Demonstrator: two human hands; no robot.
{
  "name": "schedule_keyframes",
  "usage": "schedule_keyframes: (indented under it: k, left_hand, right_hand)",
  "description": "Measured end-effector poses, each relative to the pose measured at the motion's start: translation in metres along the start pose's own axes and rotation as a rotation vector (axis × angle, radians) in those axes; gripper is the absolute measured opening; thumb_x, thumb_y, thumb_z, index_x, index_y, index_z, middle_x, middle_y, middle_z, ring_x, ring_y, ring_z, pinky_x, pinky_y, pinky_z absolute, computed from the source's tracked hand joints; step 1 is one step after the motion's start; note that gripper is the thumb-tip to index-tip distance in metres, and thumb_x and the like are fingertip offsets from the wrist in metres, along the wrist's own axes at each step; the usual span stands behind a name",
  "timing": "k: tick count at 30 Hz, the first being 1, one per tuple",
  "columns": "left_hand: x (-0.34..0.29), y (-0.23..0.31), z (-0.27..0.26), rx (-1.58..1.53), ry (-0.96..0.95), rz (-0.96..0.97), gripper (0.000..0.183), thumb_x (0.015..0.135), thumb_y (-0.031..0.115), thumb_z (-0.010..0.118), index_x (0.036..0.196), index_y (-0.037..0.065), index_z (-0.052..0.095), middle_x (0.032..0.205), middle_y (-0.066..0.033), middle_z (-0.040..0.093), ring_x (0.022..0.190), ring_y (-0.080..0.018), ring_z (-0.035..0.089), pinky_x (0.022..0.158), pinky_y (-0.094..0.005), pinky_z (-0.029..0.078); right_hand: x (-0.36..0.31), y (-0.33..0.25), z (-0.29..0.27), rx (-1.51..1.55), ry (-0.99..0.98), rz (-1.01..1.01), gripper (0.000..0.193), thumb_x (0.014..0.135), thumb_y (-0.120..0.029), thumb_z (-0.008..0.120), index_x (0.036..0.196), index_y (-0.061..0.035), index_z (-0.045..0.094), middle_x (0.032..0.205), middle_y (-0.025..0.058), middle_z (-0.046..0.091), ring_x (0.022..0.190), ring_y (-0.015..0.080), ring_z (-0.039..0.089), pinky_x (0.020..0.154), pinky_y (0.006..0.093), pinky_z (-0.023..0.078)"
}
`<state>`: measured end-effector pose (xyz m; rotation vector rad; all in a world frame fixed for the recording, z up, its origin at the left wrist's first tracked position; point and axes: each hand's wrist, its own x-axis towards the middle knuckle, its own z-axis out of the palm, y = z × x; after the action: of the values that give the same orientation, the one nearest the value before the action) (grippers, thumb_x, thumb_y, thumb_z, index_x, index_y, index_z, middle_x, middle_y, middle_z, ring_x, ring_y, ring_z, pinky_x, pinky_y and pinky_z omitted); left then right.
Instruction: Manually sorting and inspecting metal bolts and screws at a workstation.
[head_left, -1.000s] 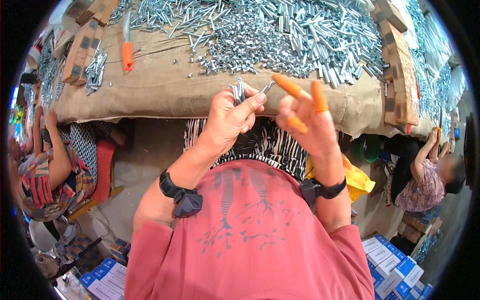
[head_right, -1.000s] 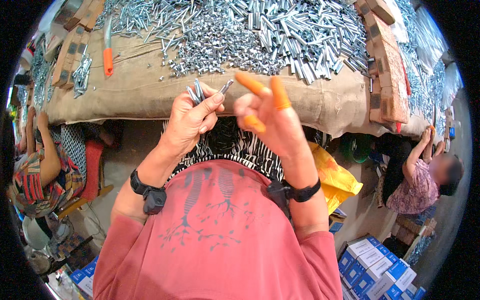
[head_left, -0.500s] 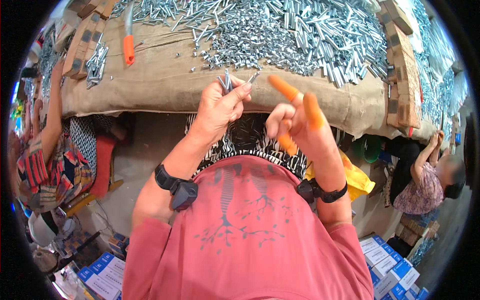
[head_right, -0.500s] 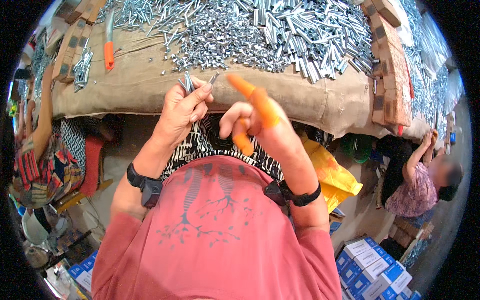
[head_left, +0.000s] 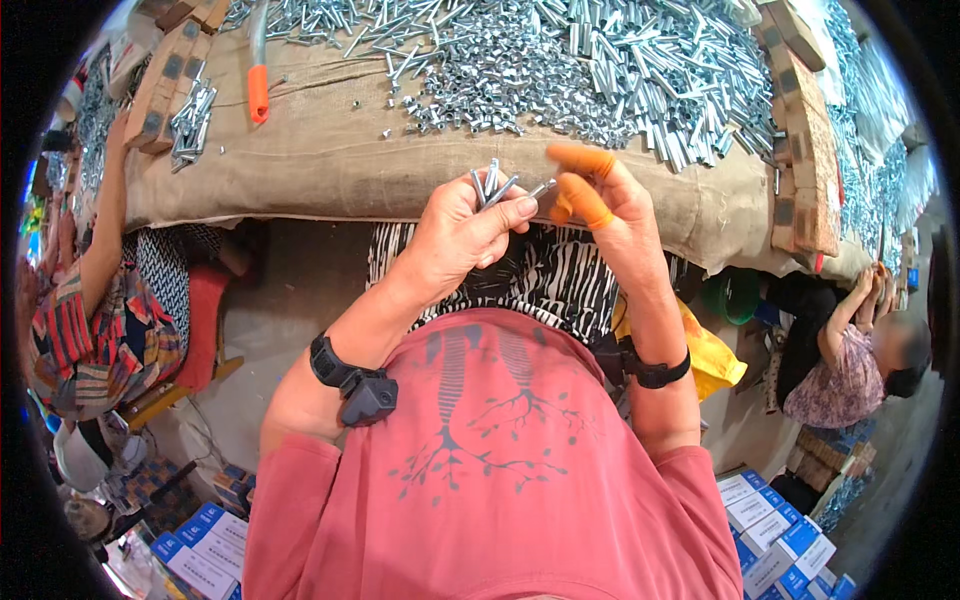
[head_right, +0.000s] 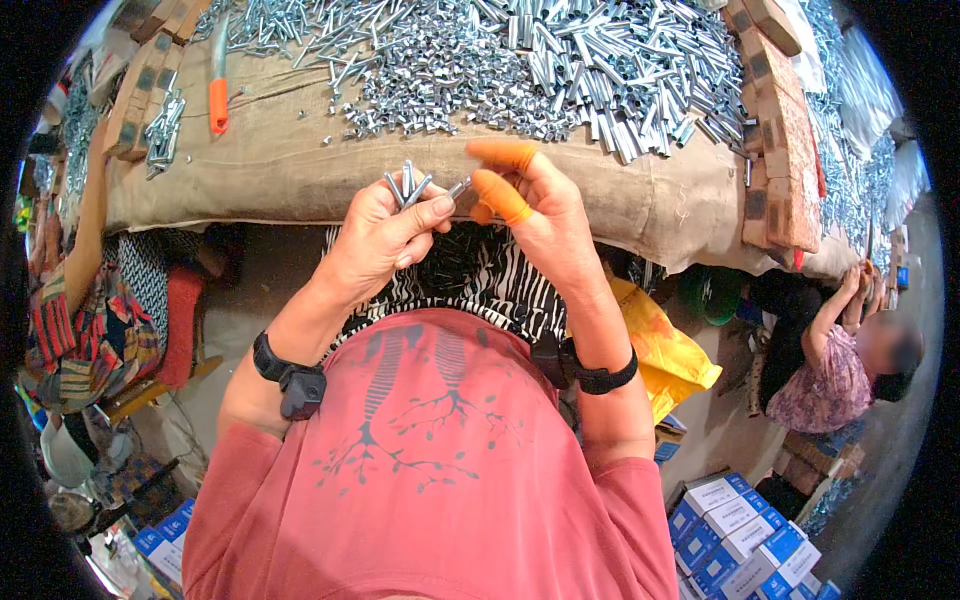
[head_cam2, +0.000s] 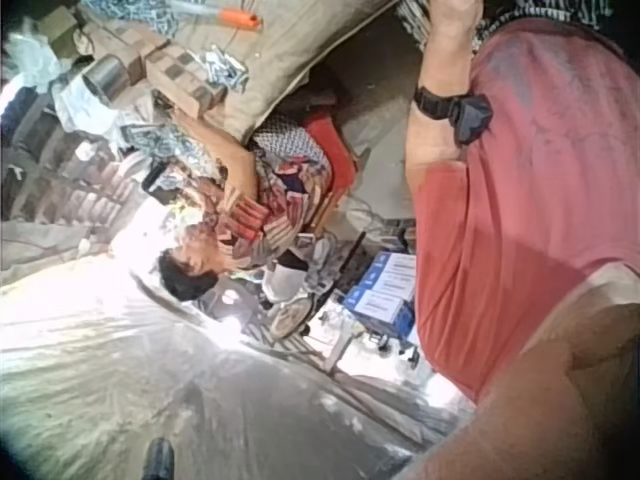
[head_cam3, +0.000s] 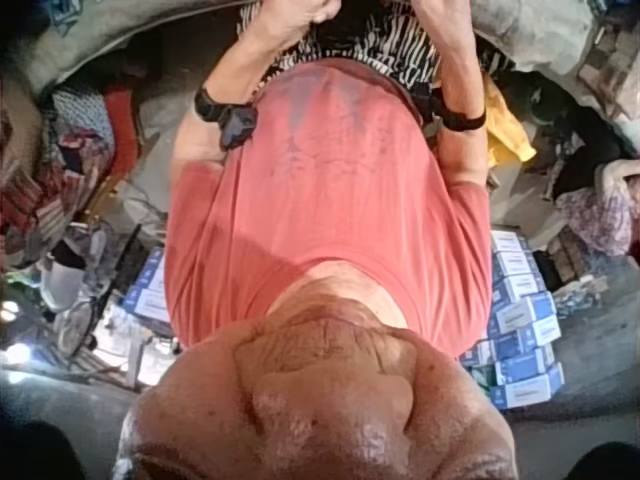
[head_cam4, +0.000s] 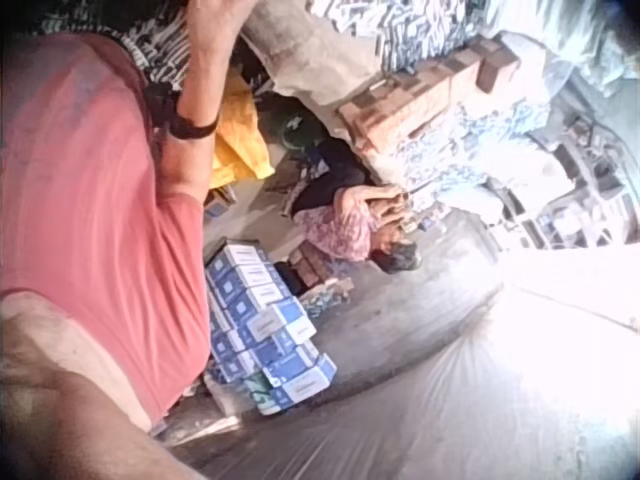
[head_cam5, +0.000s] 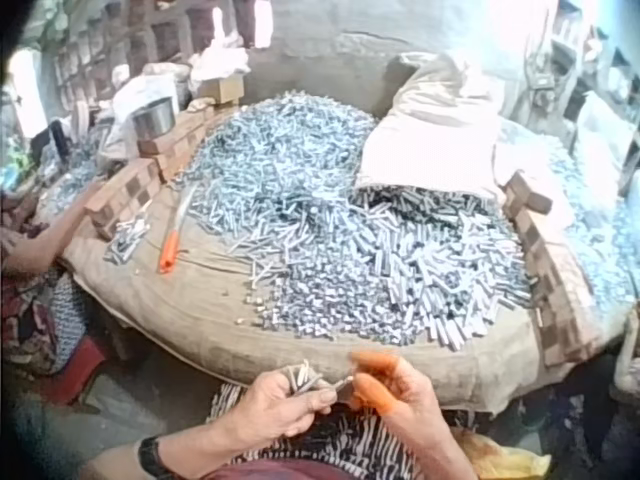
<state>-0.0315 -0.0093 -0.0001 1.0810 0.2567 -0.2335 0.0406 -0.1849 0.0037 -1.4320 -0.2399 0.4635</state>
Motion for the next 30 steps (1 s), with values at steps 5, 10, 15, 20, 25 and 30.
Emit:
schedule_keyframes:
  k: [5,10,15,20,25,30]
  left_hand:
    - [-0.002,0.002,-0.002,0.203,-0.013,-0.021,0.025,0.099,0.025,0.057,0.103,0.001,0.063,0.087,-0.0063,0.066,0.046,-0.0024,0.043,0.041,-0.0183,0.033]
    - [0.012,0.009,-0.019,-0.059,0.105,0.075,0.032,0.101,0.032,0.051,0.1,0.002,0.06,0.089,-0.0096,0.066,0.051,-0.0047,0.046,0.046,-0.0205,0.037]
    - [0.035,0.009,-0.01,-0.42,0.213,-0.105,0.031,0.1,0.036,0.052,0.101,0.006,0.057,0.094,-0.0092,0.065,0.072,-0.0106,0.058,0.063,-0.0253,0.048]
    - [0.044,0.008,0.013,-0.507,0.082,-0.035,0.033,0.103,0.036,0.044,0.113,0.005,0.053,0.114,-0.012,0.064,0.108,-0.0205,0.062,0.092,-0.0359,0.052]
    - [0.045,0.014,0.012,-0.558,0.019,-0.06,0.04,0.103,0.026,0.045,0.138,0.006,0.042,0.134,-0.0135,0.055,0.124,-0.0247,0.053,0.102,-0.0433,0.046]
    - [0.045,0.016,0.011,-0.423,0.05,-0.051,0.038,0.1,0.02,0.051,0.135,0.006,0.045,0.131,-0.0116,0.058,0.122,-0.0227,0.055,0.099,-0.0427,0.048]
  right_hand:
    - [-0.003,-0.009,-0.012,-0.278,-0.097,0.024,0.018,0.092,-0.021,0.068,0.089,-0.0037,0.061,0.071,-0.0015,0.058,0.057,0.0028,0.052,0.049,0.0212,0.044]
    - [-0.008,-0.007,-0.002,-0.354,-0.016,-0.091,0.019,0.088,-0.017,0.073,0.095,-0.0025,0.062,0.071,-0.0019,0.059,0.059,0.0026,0.05,0.051,0.02,0.041]
    - [-0.008,-0.01,0.026,-0.583,-0.1,-0.35,0.03,0.079,-0.016,0.079,0.099,-0.0037,0.06,0.076,0.0054,0.062,0.058,0.0122,0.057,0.055,0.0267,0.048]
    - [0.009,0.01,0.034,-0.576,0.01,-0.444,0.025,0.081,-0.01,0.075,0.097,-0.0026,0.057,0.084,0.0109,0.064,0.068,0.0227,0.068,0.06,0.0315,0.054]
    - [0.015,0.007,0.019,-0.416,0.073,-0.309,0.017,0.086,-0.003,0.069,0.095,-0.0004,0.055,0.081,0.0118,0.063,0.067,0.0185,0.066,0.06,0.0303,0.053]
    - [0.021,-0.001,0.006,-0.536,0.034,-0.301,0.016,0.087,-0.003,0.069,0.097,0.0001,0.057,0.08,0.0102,0.064,0.068,0.0166,0.065,0.06,0.0298,0.052]
